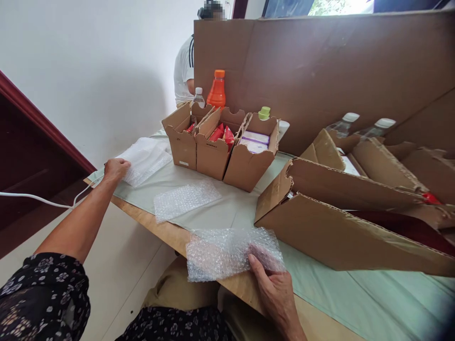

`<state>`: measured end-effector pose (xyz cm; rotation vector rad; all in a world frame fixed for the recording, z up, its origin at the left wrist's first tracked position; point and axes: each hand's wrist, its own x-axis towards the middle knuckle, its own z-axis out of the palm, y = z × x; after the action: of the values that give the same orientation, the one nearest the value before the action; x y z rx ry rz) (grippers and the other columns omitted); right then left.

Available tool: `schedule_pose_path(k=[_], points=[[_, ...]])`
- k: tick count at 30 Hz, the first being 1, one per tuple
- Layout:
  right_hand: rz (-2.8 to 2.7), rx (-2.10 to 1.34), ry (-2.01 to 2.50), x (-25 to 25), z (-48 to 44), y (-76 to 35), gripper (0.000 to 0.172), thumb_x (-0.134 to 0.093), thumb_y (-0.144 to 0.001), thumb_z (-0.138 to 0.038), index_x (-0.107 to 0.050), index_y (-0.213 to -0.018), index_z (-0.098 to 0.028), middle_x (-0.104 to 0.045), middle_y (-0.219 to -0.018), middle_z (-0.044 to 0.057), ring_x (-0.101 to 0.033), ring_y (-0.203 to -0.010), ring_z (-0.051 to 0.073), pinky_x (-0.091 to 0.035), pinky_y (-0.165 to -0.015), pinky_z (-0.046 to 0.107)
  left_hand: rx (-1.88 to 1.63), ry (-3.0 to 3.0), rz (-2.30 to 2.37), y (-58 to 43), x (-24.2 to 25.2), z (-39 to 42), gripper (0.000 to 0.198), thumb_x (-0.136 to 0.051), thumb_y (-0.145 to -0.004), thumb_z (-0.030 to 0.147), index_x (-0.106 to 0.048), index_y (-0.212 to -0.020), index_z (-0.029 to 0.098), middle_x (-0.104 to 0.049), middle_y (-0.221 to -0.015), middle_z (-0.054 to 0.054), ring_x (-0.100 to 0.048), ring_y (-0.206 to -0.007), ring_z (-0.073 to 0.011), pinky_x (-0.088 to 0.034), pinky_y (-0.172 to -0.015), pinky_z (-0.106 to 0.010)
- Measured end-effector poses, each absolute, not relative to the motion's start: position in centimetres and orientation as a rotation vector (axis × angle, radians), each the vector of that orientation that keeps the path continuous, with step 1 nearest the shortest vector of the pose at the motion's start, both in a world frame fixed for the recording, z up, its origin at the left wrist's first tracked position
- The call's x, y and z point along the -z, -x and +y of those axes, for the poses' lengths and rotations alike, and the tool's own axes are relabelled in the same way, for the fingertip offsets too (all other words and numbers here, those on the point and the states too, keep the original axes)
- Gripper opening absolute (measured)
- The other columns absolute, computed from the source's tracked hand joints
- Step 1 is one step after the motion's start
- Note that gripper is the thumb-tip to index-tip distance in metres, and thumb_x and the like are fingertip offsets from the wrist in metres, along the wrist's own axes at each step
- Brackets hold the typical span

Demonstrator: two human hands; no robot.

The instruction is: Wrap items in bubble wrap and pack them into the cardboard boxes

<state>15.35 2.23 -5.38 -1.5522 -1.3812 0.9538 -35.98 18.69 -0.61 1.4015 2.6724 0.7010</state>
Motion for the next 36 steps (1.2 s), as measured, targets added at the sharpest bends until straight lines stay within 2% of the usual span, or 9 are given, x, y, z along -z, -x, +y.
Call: schedule_pose_path(k=[4, 11, 15, 18, 25, 28, 32, 34, 36], points=[[-1.367, -0.947, 1.546, 5.2, 2.2, -15.3, 0.046, -0.073, -0.081, -0.062, -0.086, -0.098, -0.021, -0.082, -0.102, 0.011, -0.080, -0.097, 0.033, -0.066, -0.087, 0.041, -0.850, -1.164, 2.730, 34.9, -0.8, 18.2, 0.039, -0.067, -0.101, 0.039, -0.064, -0.132, 0.017, -0.065, -0.134, -0.010, -0.068, -0.115, -0.0277, -0.060, -0.096, -0.048], [-1.382, -0.962, 1.518, 5.5, 2.4, -15.6, 0.045, -0.074, -0.081, -0.062, -0.086, -0.099, -0.022, -0.082, -0.103, 0.011, -0.079, -0.099, 0.033, -0.066, -0.090, 0.042, -1.310, -1.026, 2.724, 33.5, -3.3, 18.2, 0.039, -0.068, -0.100, 0.041, -0.064, -0.131, 0.017, -0.066, -0.132, -0.010, -0.068, -0.113, -0.0278, -0.061, -0.095, -0.048], [-1.370, -0.988, 1.520, 5.4, 2.2, -15.4, 0.044, -0.071, -0.083, -0.060, -0.085, -0.100, -0.022, -0.082, -0.103, 0.010, -0.079, -0.099, 0.032, -0.065, -0.092, 0.042, -1.633, -1.042, 2.595, 32.0, -4.8, 18.3, 0.018, -0.060, -0.102, 0.019, -0.068, -0.112, 0.007, -0.072, -0.103, -0.004, -0.068, -0.094, -0.0173, -0.060, -0.086, -0.032], [-1.372, -1.012, 1.492, 4.9, 2.1, -15.1, 0.042, -0.071, -0.083, -0.057, -0.085, -0.100, -0.022, -0.082, -0.104, 0.010, -0.079, -0.098, 0.031, -0.065, -0.091, 0.041, -1.856, -1.095, 2.440, 29.6, -5.7, 17.7, 0.016, -0.053, -0.096, 0.007, -0.067, -0.103, 0.005, -0.066, -0.084, 0.001, -0.061, -0.078, -0.0099, -0.056, -0.076, -0.022], [-1.241, -0.984, 1.408, 4.0, 1.7, -15.5, 0.034, -0.072, -0.085, -0.051, -0.085, -0.099, -0.023, -0.083, -0.104, 0.008, -0.078, -0.097, 0.028, -0.064, -0.091, 0.042, -2.245, -1.423, 1.917, 22.2, -7.3, 13.3, 0.015, -0.057, -0.082, 0.025, -0.067, -0.088, 0.015, -0.066, -0.074, 0.002, -0.065, -0.067, -0.0125, -0.057, -0.068, -0.026], [-1.195, -0.954, 1.402, 3.7, 0.7, -16.6, 0.032, -0.073, -0.086, -0.051, -0.085, -0.099, -0.025, -0.082, -0.106, 0.008, -0.078, -0.100, 0.028, -0.063, -0.094, 0.043, -2.199, -1.584, 1.825, 18.8, -7.3, 11.1, 0.019, -0.061, -0.083, 0.035, -0.069, -0.088, 0.018, -0.070, -0.077, 0.002, -0.069, -0.072, -0.0155, -0.059, -0.073, -0.030], [-1.147, -0.947, 1.409, 3.8, -1.4, -19.1, 0.031, -0.076, -0.086, -0.052, -0.086, -0.100, -0.025, -0.082, -0.107, 0.008, -0.078, -0.100, 0.029, -0.064, -0.093, 0.042, -1.995, -1.794, 1.658, 14.3, -6.2, 8.5, 0.013, -0.062, -0.091, 0.035, -0.070, -0.095, 0.025, -0.076, -0.105, 0.001, -0.073, -0.101, -0.0207, -0.057, -0.096, -0.038], [-1.117, -0.931, 1.426, 4.0, -2.6, -20.7, 0.031, -0.078, -0.085, -0.050, -0.085, -0.102, -0.025, -0.082, -0.108, 0.008, -0.077, -0.103, 0.030, -0.063, -0.095, 0.042, -1.846, -1.953, 1.547, 12.2, -5.3, 7.4, 0.009, -0.060, -0.094, 0.030, -0.069, -0.096, 0.030, -0.075, -0.108, 0.001, -0.073, -0.103, -0.0211, -0.058, -0.096, -0.038], [-1.084, -0.895, 1.438, 4.2, -3.5, -22.3, 0.031, -0.080, -0.084, -0.049, -0.085, -0.101, -0.024, -0.082, -0.105, 0.008, -0.077, -0.105, 0.031, -0.063, -0.097, 0.043, -1.689, -2.141, 1.433, 10.2, -4.2, 6.8, 0.012, -0.059, -0.095, 0.024, -0.068, -0.096, 0.032, -0.074, -0.101, 0.001, -0.073, -0.095, -0.0206, -0.059, -0.088, -0.036]])
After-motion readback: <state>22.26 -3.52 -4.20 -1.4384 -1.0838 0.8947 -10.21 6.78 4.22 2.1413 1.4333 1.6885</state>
